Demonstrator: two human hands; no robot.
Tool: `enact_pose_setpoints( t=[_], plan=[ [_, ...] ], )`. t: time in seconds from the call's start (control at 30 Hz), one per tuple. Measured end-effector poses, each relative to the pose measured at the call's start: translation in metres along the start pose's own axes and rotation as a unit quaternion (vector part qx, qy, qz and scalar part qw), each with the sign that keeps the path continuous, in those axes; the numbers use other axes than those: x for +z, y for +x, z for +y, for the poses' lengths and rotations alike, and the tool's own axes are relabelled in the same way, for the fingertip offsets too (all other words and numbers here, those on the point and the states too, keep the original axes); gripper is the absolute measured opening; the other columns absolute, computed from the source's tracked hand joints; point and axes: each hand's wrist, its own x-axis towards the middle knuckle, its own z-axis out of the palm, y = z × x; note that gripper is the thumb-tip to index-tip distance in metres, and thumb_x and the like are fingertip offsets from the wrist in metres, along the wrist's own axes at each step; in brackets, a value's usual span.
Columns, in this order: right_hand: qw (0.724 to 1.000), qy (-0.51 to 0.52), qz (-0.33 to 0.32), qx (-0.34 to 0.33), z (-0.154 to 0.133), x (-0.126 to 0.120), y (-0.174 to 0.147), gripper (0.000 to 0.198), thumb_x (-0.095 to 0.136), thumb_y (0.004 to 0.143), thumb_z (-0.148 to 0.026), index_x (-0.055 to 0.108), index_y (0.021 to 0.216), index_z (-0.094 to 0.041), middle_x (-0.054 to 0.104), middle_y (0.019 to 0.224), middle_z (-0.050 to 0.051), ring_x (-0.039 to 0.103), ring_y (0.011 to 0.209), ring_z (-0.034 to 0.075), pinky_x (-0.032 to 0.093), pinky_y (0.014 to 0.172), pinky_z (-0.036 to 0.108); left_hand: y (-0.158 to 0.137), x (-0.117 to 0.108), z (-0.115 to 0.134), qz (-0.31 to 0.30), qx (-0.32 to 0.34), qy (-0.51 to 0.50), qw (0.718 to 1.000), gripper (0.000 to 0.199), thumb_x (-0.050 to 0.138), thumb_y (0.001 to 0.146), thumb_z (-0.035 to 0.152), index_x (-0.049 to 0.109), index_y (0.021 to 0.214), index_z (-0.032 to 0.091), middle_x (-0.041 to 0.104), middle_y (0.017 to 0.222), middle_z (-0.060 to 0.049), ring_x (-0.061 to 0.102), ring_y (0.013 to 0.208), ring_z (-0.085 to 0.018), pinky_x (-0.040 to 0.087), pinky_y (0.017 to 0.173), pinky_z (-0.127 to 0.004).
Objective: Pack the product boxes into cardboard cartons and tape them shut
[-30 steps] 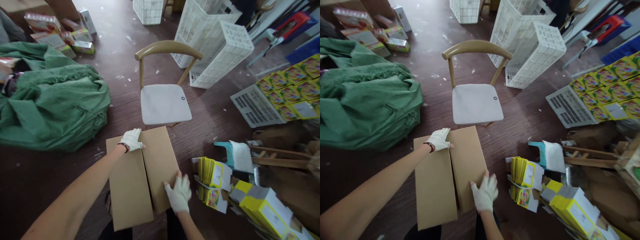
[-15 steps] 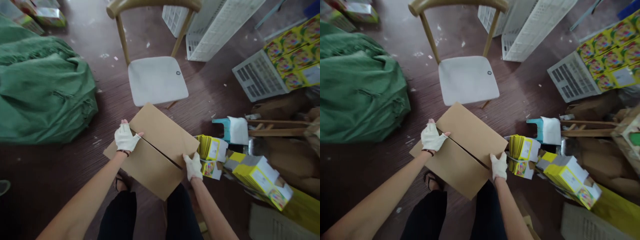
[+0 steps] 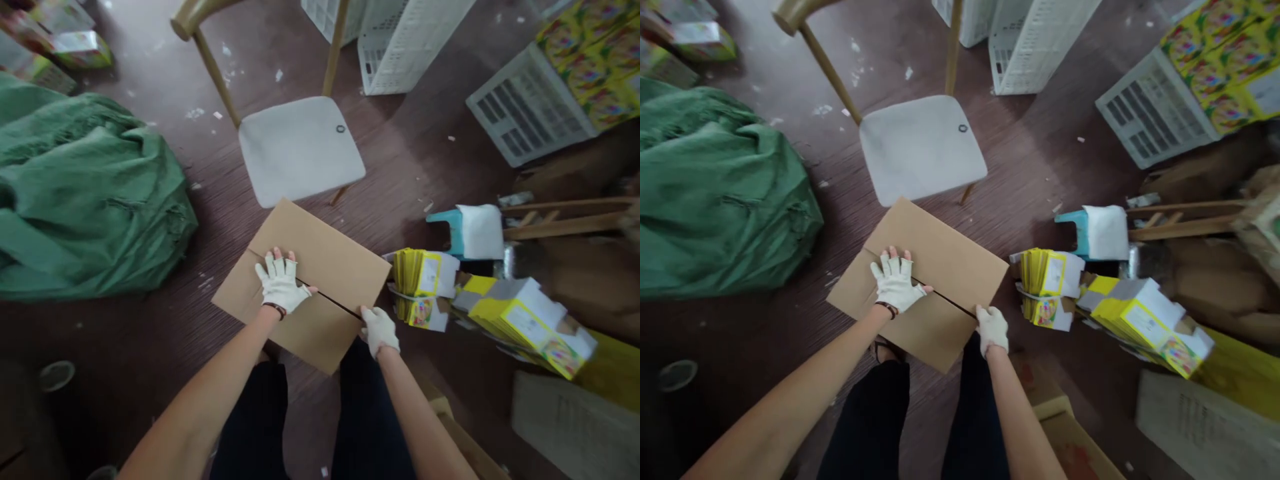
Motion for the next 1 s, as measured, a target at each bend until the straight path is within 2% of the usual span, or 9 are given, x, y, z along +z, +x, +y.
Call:
enact_pose_setpoints(
  t=[0.07, 0.2, 0.3, 0.43, 0.53, 0.6, 0.73, 0.83, 1.0],
  plan=[
    [0.999, 0.021, -0.034, 0.03, -0.006, -0.001, -0.009, 0.035, 0.054, 0.075, -0.049, 0.063, 0.086, -0.017, 0.067, 0.08, 0.005, 0.061, 0.065, 0.016, 0.051, 0.056, 0.026, 0.001, 0.0, -0.003, 0.013, -0.006, 0.002, 1.0, 0.114, 0.056, 0.072, 0.076, 0.011, 0.154, 0.011, -0.006, 0.158, -0.028, -0.008, 0.144, -0.047, -0.002, 0.111, -0.069],
    [0.997, -0.068, -0.019, -0.016, -0.009, 0.005, -0.007, 0.029, 0.059, 0.072, -0.047, 0.061, 0.077, -0.019, 0.067, 0.079, 0.005, 0.062, 0.081, 0.02, 0.05, 0.077, 0.03, 0.006, 0.009, -0.003, 0.03, 0.002, 0.001, 1.0, 0.121, 0.061, 0.068, 0.075, 0.007, 0.154, 0.01, -0.013, 0.157, -0.028, -0.013, 0.144, -0.047, -0.003, 0.111, -0.068],
    [0.997, -0.078, 0.02, -0.019, 0.004, 0.013, -0.014, 0.035, 0.059, 0.072, -0.046, 0.061, 0.093, -0.018, 0.067, 0.087, 0.006, 0.062, 0.085, 0.021, 0.049, 0.083, 0.033, 0.009, 0.012, -0.001, 0.024, 0.007, -0.005, 1.0, 0.122, 0.061, 0.068, 0.075, 0.003, 0.154, 0.011, -0.016, 0.156, -0.027, -0.013, 0.143, -0.047, -0.002, 0.11, -0.07],
    [0.999, 0.026, 0.028, -0.021, 0.016, 0.022, -0.028, 0.063, 0.064, 0.068, -0.034, 0.048, 0.124, -0.011, 0.065, 0.1, 0.011, 0.063, 0.082, 0.02, 0.051, 0.08, 0.03, 0.01, 0.007, 0.0, 0.013, 0.001, 0.007, 1.0, 0.118, 0.059, 0.07, 0.073, 0.006, 0.154, 0.011, -0.015, 0.157, -0.026, -0.012, 0.144, -0.046, -0.001, 0.111, -0.069],
    [0.992, 0.057, 0.106, -0.049, -0.011, 0.008, -0.002, 0.074, 0.063, 0.072, -0.03, 0.037, 0.136, -0.004, 0.058, 0.12, 0.019, 0.061, 0.097, 0.021, 0.049, 0.088, 0.031, 0.008, 0.005, 0.0, 0.034, 0.001, 0.014, 0.999, 0.114, 0.06, 0.071, 0.072, 0.012, 0.154, 0.011, -0.009, 0.158, -0.025, -0.009, 0.145, -0.044, -0.001, 0.111, -0.068],
    [0.977, -0.004, 0.183, -0.113, -0.046, -0.011, 0.036, 0.061, 0.055, 0.082, -0.032, 0.041, 0.135, -0.005, 0.054, 0.127, 0.02, 0.056, 0.109, 0.021, 0.044, 0.097, 0.032, 0.006, 0.009, -0.001, 0.069, 0.012, -0.005, 0.998, 0.114, 0.059, 0.069, 0.075, 0.017, 0.153, 0.011, -0.006, 0.159, -0.024, -0.007, 0.145, -0.045, -0.002, 0.111, -0.069],
    [0.94, -0.156, 0.164, -0.256, -0.1, -0.026, 0.107, 0.032, 0.042, 0.096, -0.03, 0.064, 0.107, -0.01, 0.062, 0.113, 0.014, 0.052, 0.11, 0.02, 0.036, 0.098, 0.031, 0.003, 0.024, -0.008, 0.147, 0.066, -0.046, 0.986, 0.111, 0.048, 0.073, 0.081, 0.021, 0.152, 0.008, -0.003, 0.159, -0.025, -0.007, 0.145, -0.045, -0.004, 0.111, -0.068],
    [0.925, -0.239, 0.114, -0.272, -0.098, -0.004, 0.12, 0.033, 0.041, 0.098, -0.031, 0.067, 0.089, -0.013, 0.066, 0.094, 0.01, 0.056, 0.091, 0.02, 0.038, 0.086, 0.031, -0.002, 0.033, -0.014, 0.17, 0.102, -0.031, 0.98, 0.111, 0.043, 0.077, 0.081, 0.019, 0.151, 0.001, -0.001, 0.158, -0.028, -0.006, 0.145, -0.044, -0.003, 0.113, -0.066],
    [0.901, -0.317, 0.117, -0.271, -0.077, 0.02, 0.102, 0.035, 0.035, 0.1, -0.035, 0.065, 0.093, -0.018, 0.065, 0.096, 0.009, 0.054, 0.087, 0.021, 0.033, 0.074, 0.032, -0.012, 0.031, -0.008, 0.149, 0.07, -0.002, 0.986, 0.108, 0.034, 0.08, 0.078, 0.021, 0.147, -0.005, 0.006, 0.156, -0.032, -0.002, 0.145, -0.044, 0.003, 0.114, -0.064]
  ],
)
